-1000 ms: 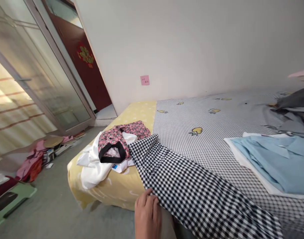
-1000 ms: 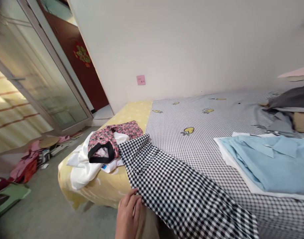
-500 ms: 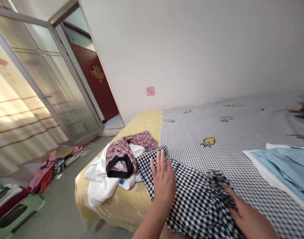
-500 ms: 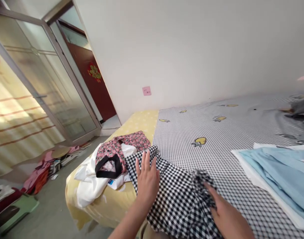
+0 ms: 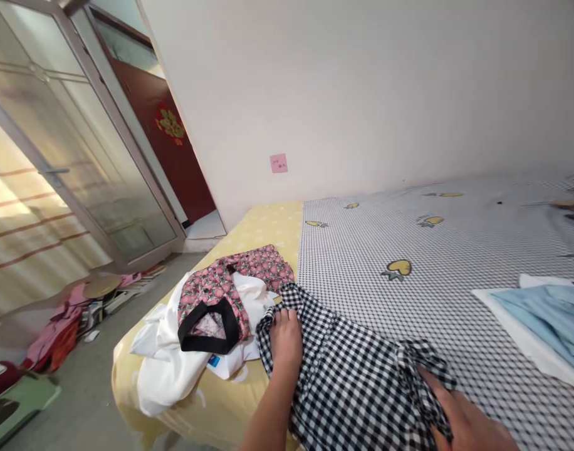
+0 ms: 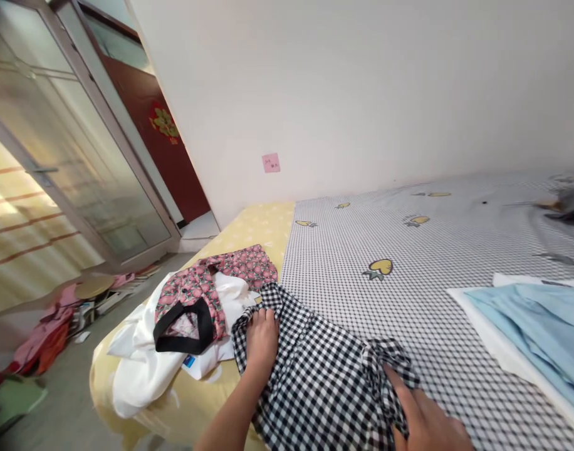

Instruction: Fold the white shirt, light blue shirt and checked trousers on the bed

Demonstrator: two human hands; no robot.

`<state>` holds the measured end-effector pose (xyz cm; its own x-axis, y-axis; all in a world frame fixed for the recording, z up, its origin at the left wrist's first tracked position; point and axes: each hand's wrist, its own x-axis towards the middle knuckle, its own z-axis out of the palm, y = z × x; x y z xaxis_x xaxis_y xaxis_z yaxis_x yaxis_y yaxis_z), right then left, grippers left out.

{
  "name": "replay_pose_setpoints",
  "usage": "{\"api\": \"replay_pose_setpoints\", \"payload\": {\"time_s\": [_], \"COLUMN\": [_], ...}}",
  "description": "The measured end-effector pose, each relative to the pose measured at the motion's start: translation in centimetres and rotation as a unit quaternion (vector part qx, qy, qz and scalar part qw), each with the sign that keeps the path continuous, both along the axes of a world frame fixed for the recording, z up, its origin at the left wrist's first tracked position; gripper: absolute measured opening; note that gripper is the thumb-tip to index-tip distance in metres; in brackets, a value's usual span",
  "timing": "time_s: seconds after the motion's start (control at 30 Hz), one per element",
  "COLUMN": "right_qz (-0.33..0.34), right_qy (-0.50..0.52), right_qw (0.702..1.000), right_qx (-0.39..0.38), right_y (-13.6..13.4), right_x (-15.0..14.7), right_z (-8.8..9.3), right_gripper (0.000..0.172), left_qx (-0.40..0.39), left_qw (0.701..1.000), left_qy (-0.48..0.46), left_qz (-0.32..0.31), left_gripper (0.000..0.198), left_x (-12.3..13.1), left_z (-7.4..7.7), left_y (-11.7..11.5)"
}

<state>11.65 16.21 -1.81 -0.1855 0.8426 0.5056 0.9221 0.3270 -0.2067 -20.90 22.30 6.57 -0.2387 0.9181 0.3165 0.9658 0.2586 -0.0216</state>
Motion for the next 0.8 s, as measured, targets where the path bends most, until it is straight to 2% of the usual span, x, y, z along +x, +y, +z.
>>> {"api": "replay_pose_setpoints", "payload": {"time_s": [0.2,0.53,0.8], "right_qz": [-0.004,-0.007,-0.025], "right_qy": [-0.031,-0.058,-0.046], "right_qw": [0.999,0.996,0.998], "right_qx": [0.038,0.065,0.042], "right_y": [-0.6,-0.8,-1.1], "right_x": [-0.1,-0.6,-1.1], "right_z": [1.0,1.8,2.5], "right_gripper": [0.061,0.055,0.053], "left_qx": [-0.036,-0.071,-0.079], "left_qw": [0.999,0.996,0.995], "left_qy": [-0.027,-0.051,-0.065], "left_qz": [-0.001,0.000,0.003], "left_gripper": [0.022,0.025,0.029], "left_x": [-0.2,1.1,1.6], "left_z": [0.3,1.2,1.2], "left_y": [0.3,-1.7,-2.8]}}
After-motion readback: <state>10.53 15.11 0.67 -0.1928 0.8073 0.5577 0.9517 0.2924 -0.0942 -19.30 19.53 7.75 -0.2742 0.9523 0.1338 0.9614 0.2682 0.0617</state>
